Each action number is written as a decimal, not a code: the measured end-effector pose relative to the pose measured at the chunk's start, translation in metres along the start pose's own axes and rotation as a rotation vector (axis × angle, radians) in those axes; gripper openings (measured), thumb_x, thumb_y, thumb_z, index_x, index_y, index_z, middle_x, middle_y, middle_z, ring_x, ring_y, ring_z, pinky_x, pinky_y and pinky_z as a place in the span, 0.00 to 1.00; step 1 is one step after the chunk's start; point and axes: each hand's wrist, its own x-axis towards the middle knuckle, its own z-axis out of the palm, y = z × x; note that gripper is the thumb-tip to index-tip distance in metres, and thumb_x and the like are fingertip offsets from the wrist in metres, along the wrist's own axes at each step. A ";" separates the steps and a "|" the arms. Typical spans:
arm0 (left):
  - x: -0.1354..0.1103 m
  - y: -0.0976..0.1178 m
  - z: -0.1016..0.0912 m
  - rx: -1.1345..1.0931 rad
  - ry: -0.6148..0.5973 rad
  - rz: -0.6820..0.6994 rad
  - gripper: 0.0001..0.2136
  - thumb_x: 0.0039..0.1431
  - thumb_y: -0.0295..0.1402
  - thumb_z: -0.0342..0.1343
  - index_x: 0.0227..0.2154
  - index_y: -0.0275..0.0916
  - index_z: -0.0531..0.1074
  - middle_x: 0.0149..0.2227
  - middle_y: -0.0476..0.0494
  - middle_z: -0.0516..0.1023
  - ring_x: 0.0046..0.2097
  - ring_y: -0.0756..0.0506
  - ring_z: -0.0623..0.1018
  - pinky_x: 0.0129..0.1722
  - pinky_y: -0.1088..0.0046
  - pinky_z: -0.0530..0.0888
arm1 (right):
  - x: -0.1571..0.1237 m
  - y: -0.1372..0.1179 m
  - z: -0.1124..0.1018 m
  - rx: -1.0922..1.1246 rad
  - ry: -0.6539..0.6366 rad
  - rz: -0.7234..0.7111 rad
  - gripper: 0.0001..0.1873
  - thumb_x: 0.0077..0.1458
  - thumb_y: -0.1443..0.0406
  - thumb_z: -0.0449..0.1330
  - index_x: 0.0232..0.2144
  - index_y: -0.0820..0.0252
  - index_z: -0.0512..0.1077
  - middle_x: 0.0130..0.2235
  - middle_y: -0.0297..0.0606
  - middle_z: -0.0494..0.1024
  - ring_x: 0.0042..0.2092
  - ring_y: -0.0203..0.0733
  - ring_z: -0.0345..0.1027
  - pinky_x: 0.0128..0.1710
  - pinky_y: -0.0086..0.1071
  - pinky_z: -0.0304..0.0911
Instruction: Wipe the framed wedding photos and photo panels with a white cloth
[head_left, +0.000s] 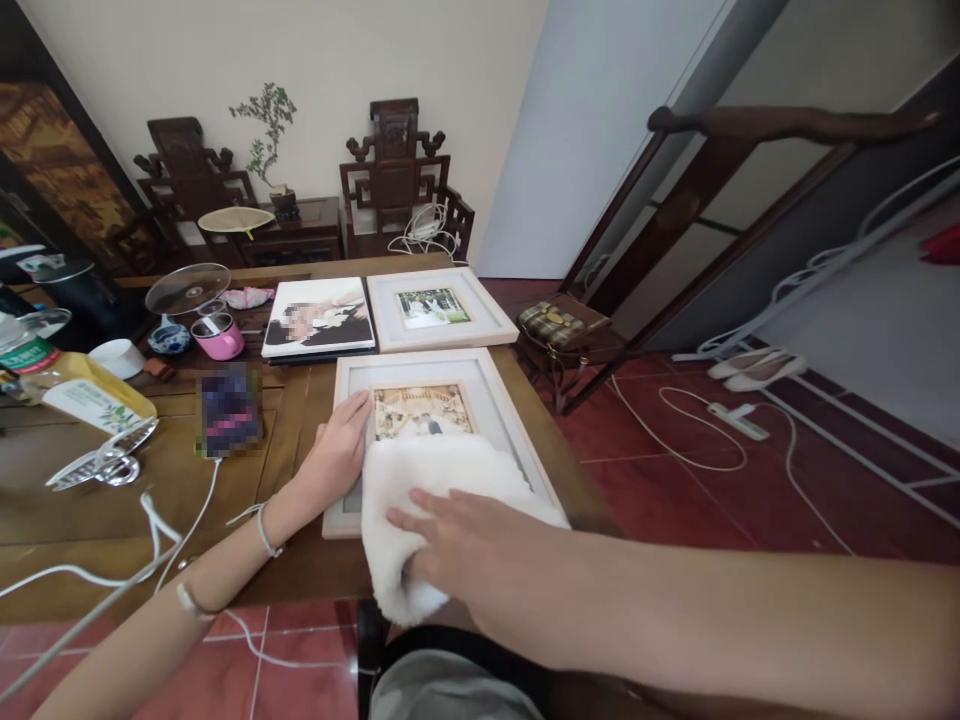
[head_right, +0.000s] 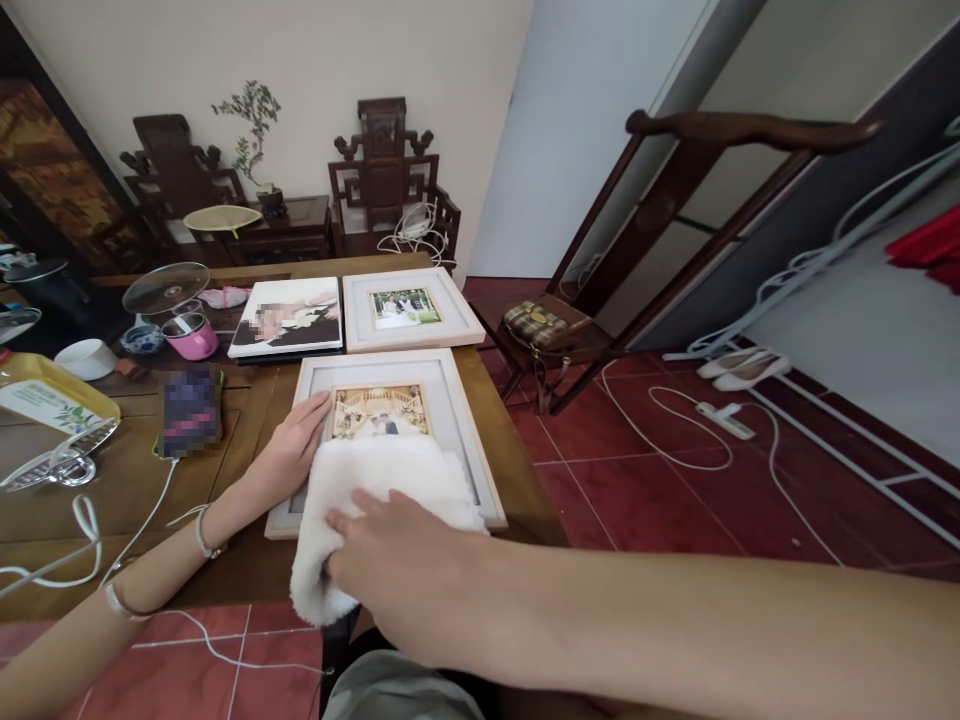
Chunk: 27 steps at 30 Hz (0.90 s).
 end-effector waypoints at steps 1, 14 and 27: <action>0.000 0.000 0.000 0.004 0.009 0.002 0.20 0.68 0.28 0.39 0.61 0.35 0.62 0.63 0.32 0.64 0.66 0.39 0.62 0.63 0.51 0.63 | 0.002 0.007 0.003 0.006 0.029 0.020 0.20 0.47 0.77 0.57 0.42 0.61 0.76 0.60 0.50 0.68 0.59 0.56 0.63 0.51 0.44 0.65; -0.001 0.000 0.002 0.018 0.065 0.019 0.19 0.67 0.27 0.41 0.58 0.39 0.66 0.61 0.34 0.67 0.64 0.39 0.65 0.62 0.50 0.65 | 0.054 0.150 -0.031 -0.518 0.449 0.457 0.25 0.54 0.79 0.55 0.52 0.61 0.73 0.68 0.48 0.51 0.68 0.66 0.37 0.63 0.67 0.36; 0.002 0.005 -0.002 -0.086 0.031 -0.026 0.20 0.69 0.30 0.39 0.60 0.37 0.62 0.63 0.34 0.65 0.65 0.40 0.63 0.63 0.50 0.62 | 0.053 0.052 0.006 -0.250 0.048 0.302 0.26 0.51 0.77 0.57 0.54 0.68 0.71 0.66 0.58 0.54 0.65 0.75 0.45 0.57 0.63 0.55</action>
